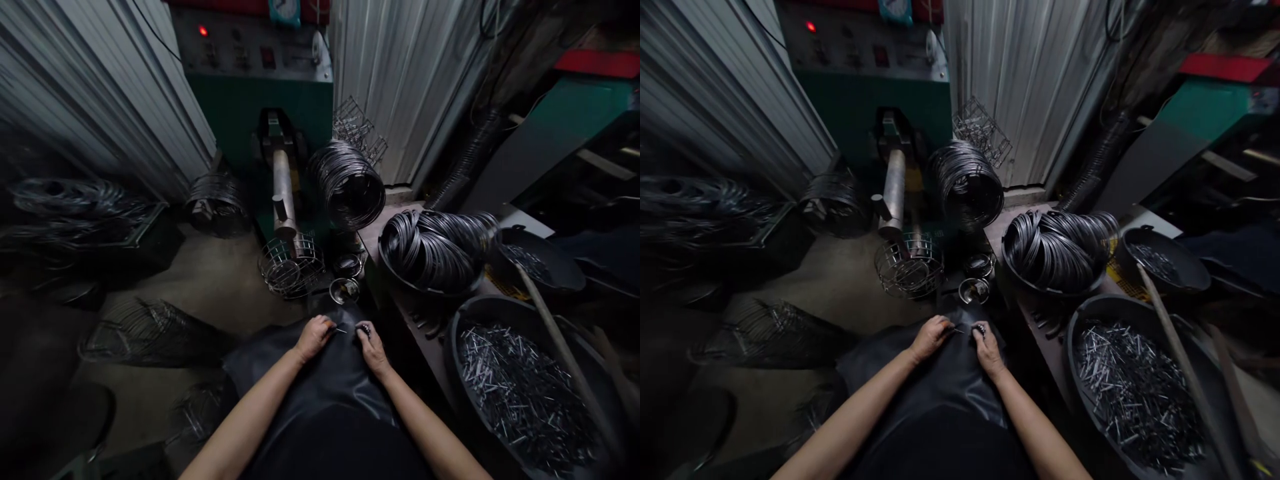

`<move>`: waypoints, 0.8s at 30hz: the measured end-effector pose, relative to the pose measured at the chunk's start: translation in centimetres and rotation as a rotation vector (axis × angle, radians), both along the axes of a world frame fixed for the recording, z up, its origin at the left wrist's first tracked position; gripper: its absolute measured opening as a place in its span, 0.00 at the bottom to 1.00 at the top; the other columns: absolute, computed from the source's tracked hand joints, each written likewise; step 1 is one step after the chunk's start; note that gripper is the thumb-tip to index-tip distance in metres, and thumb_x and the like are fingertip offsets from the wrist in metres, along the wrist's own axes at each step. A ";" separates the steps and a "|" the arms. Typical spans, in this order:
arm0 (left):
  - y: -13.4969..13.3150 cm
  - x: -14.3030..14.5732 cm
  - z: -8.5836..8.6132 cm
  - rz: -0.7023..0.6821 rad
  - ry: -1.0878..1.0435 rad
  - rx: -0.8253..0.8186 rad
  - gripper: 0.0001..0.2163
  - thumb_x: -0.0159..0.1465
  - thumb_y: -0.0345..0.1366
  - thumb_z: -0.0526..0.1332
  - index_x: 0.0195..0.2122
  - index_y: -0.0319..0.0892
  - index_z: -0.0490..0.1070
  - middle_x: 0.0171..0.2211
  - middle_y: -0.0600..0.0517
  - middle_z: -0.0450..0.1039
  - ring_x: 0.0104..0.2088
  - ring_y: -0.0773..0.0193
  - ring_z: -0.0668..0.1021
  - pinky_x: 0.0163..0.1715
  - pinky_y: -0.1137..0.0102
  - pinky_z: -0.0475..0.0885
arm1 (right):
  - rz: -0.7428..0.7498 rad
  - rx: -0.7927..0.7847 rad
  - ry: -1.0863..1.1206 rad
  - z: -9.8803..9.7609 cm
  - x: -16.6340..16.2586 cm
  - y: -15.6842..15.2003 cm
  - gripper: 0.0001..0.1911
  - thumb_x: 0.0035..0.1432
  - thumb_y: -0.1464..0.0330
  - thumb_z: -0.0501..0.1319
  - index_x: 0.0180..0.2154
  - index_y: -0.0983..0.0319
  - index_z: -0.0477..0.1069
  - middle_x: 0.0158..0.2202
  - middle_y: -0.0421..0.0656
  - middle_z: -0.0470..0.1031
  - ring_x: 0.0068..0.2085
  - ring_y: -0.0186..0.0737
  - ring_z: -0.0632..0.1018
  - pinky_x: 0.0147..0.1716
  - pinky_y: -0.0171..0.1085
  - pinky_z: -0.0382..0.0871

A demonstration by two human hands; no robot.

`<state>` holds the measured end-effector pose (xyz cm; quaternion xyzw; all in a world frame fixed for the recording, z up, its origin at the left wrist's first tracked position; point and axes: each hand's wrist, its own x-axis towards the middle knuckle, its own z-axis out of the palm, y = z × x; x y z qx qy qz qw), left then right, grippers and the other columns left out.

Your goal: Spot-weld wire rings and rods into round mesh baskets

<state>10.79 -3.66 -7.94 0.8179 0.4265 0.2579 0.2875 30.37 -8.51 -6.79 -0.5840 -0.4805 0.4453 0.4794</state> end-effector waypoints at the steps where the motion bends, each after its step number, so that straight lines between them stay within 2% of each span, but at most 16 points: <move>1: -0.1 -0.3 0.3 0.007 -0.004 0.014 0.09 0.62 0.35 0.54 0.36 0.41 0.73 0.33 0.47 0.72 0.36 0.61 0.73 0.38 0.65 0.70 | -0.074 -0.023 0.049 0.2 0.0 0.4 0.10 0.55 0.60 0.53 0.36 0.58 0.65 0.26 0.38 0.67 0.28 0.36 0.70 0.32 0.36 0.66; 3: -0.3 -0.9 1.4 0.013 -0.011 0.045 0.10 0.63 0.35 0.53 0.37 0.42 0.73 0.34 0.47 0.71 0.36 0.62 0.73 0.38 0.67 0.70 | -0.161 -0.060 0.124 1.1 0.1 1.2 0.11 0.56 0.59 0.52 0.36 0.58 0.65 0.24 0.37 0.65 0.24 0.35 0.68 0.26 0.35 0.65; 4: -0.4 -1.2 2.1 0.003 -0.006 0.061 0.10 0.63 0.36 0.53 0.38 0.42 0.73 0.34 0.47 0.71 0.36 0.63 0.73 0.37 0.68 0.69 | -0.135 -0.060 0.117 1.7 0.0 1.6 0.11 0.55 0.59 0.53 0.36 0.59 0.66 0.23 0.37 0.66 0.24 0.35 0.69 0.26 0.35 0.65; 5: -0.5 -1.5 2.9 -0.014 0.010 0.077 0.10 0.63 0.36 0.53 0.37 0.43 0.73 0.34 0.47 0.71 0.36 0.63 0.73 0.37 0.68 0.69 | -0.061 -0.045 0.072 2.5 -0.2 1.9 0.11 0.55 0.59 0.54 0.35 0.59 0.68 0.24 0.38 0.68 0.25 0.36 0.70 0.27 0.35 0.66; 8: -0.7 -2.2 5.4 -0.066 0.105 0.118 0.09 0.62 0.38 0.54 0.36 0.44 0.74 0.33 0.49 0.72 0.35 0.63 0.73 0.35 0.69 0.68 | 0.293 0.047 -0.187 4.8 -1.3 2.6 0.06 0.50 0.64 0.61 0.30 0.60 0.73 0.29 0.43 0.75 0.32 0.42 0.74 0.35 0.39 0.67; 10: -1.1 -2.5 6.7 -0.073 0.166 0.131 0.10 0.62 0.39 0.55 0.36 0.44 0.74 0.33 0.50 0.72 0.35 0.63 0.73 0.35 0.69 0.68 | 0.477 0.082 -0.346 5.7 -2.3 2.7 0.04 0.49 0.68 0.61 0.29 0.60 0.74 0.30 0.45 0.77 0.34 0.45 0.76 0.37 0.40 0.66; 13: -1.8 -3.1 8.1 -0.080 0.199 0.129 0.11 0.63 0.40 0.54 0.35 0.44 0.74 0.33 0.50 0.73 0.34 0.61 0.74 0.35 0.67 0.68 | 0.584 0.102 -0.478 6.2 -3.7 2.7 0.06 0.49 0.72 0.59 0.29 0.60 0.75 0.31 0.46 0.77 0.35 0.46 0.76 0.35 0.40 0.66; 15: -2.0 -4.1 8.8 -0.067 0.157 0.138 0.11 0.63 0.42 0.54 0.39 0.45 0.74 0.36 0.49 0.73 0.37 0.60 0.74 0.39 0.65 0.69 | 0.608 0.117 -0.499 6.2 -4.0 2.9 0.06 0.50 0.72 0.58 0.28 0.60 0.74 0.30 0.45 0.77 0.34 0.45 0.76 0.33 0.39 0.66; 17: -1.3 -5.7 9.2 0.068 0.046 0.178 0.16 0.59 0.45 0.58 0.47 0.47 0.70 0.45 0.47 0.70 0.45 0.56 0.73 0.46 0.62 0.68 | 0.581 0.138 -0.497 6.1 -3.7 3.2 0.06 0.51 0.71 0.57 0.28 0.59 0.72 0.28 0.44 0.76 0.31 0.43 0.76 0.31 0.37 0.66; 19: 0.4 -7.9 9.5 0.362 -0.114 0.209 0.28 0.54 0.48 0.63 0.55 0.46 0.63 0.54 0.45 0.63 0.54 0.52 0.67 0.53 0.58 0.63 | 0.457 0.163 -0.499 5.6 -2.9 3.3 0.06 0.53 0.67 0.55 0.30 0.59 0.71 0.28 0.44 0.75 0.31 0.43 0.75 0.31 0.38 0.66; 21: 2.9 -10.1 9.4 0.669 -0.263 0.167 0.37 0.50 0.49 0.66 0.59 0.43 0.55 0.58 0.42 0.57 0.58 0.49 0.62 0.57 0.55 0.59 | 0.281 0.166 -0.505 4.6 -1.6 3.3 0.08 0.54 0.64 0.54 0.32 0.58 0.70 0.30 0.46 0.75 0.32 0.45 0.76 0.33 0.40 0.68; 22: 4.2 -11.1 9.2 0.761 -0.318 0.111 0.41 0.47 0.49 0.67 0.60 0.41 0.53 0.59 0.40 0.56 0.59 0.48 0.61 0.58 0.54 0.57 | 0.205 0.154 -0.507 3.9 -1.0 3.1 0.09 0.53 0.62 0.54 0.33 0.58 0.69 0.31 0.47 0.76 0.33 0.47 0.76 0.34 0.42 0.68; 24: 6.8 -12.3 8.5 0.803 -0.405 -0.041 0.46 0.43 0.48 0.70 0.60 0.37 0.51 0.58 0.37 0.57 0.59 0.46 0.61 0.58 0.53 0.56 | 0.103 0.120 -0.503 2.4 0.2 2.6 0.09 0.53 0.59 0.54 0.32 0.55 0.68 0.31 0.48 0.76 0.35 0.51 0.77 0.35 0.44 0.69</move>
